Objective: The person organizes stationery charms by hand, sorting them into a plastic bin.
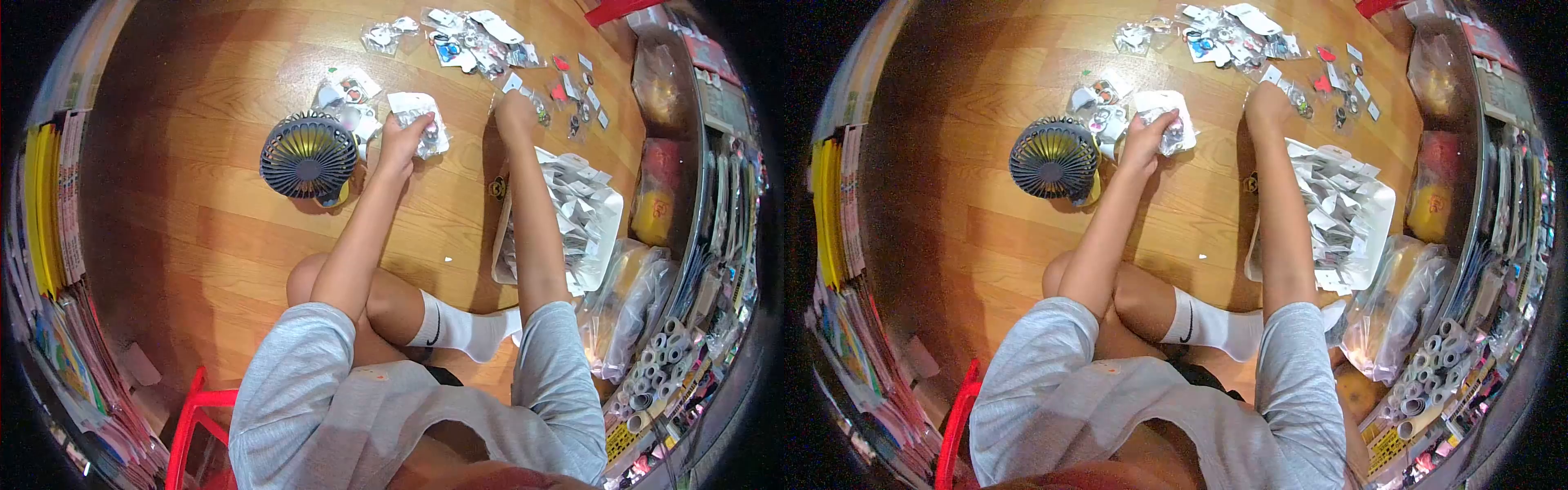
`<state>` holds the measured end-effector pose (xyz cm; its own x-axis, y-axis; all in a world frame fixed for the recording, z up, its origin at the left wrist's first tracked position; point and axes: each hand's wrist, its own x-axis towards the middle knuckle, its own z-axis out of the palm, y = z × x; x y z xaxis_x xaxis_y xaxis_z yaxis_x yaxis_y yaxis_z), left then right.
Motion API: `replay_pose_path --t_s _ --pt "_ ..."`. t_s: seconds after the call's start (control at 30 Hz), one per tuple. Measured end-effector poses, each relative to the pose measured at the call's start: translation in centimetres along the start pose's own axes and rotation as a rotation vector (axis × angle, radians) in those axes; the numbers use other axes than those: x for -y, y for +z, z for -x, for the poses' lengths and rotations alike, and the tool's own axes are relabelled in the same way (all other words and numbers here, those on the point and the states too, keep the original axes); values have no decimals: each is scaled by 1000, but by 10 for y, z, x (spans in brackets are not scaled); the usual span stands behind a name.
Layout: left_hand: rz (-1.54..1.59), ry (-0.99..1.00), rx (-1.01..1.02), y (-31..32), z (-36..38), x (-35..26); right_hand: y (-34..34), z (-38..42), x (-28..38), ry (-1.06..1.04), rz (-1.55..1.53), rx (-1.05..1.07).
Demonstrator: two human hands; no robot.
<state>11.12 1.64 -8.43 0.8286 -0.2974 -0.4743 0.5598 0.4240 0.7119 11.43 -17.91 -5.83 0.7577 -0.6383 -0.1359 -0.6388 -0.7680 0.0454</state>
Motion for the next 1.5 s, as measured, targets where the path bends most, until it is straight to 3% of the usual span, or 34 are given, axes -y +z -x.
replay_pose_path --t_s 0.07,0.13,0.17,0.23,0.33,0.5,0.57,0.73,0.8,0.9,1.03,1.1,1.13,1.23,1.37,1.43,1.5 --pt "2 4 -12 2 2 -2 -13 11 -5 -43 -41 -58" --pt "7 6 -18 4 4 -2 -26 22 -14 -82 -369 -143" --pt "-12 11 -5 3 2 0 -30 31 -16 -79 -365 -147" --pt "-33 15 12 3 3 1 -36 57 -13 81 -1407 219" --pt "-34 11 57 7 7 -1 -43 88 -2 27 -1587 273" --pt "-86 109 83 10 10 0 -25 109 12 -139 -1548 307" --pt "-59 75 101 10 9 3 -19 117 19 -294 -1100 128" --pt "-137 73 146 6 3 9 -32 124 27 -409 -883 -98" --pt "-168 68 170 8 7 6 -35 125 24 -514 -587 -188" --pt "-254 13 186 11 12 1 -27 124 15 -548 -535 -240" --pt "-225 123 189 13 11 0 -30 124 4 -479 -589 -246" --pt "-201 92 201 14 15 -10 -31 126 1 -100 -1430 3" --pt "-203 88 202 14 15 -10 -31 127 2 -28 -1711 105" --pt "-226 85 258 14 14 -5 -26 130 2 -36 -1669 264" --pt "-219 17 359 14 16 -3 -19 133 7 10 -1397 249" --pt "-57 -245 325 17 16 -10 -11 133 5 23 -1353 211" --pt "-9 -240 363 21 24 -15 -12 138 10 -59 -1027 -159"
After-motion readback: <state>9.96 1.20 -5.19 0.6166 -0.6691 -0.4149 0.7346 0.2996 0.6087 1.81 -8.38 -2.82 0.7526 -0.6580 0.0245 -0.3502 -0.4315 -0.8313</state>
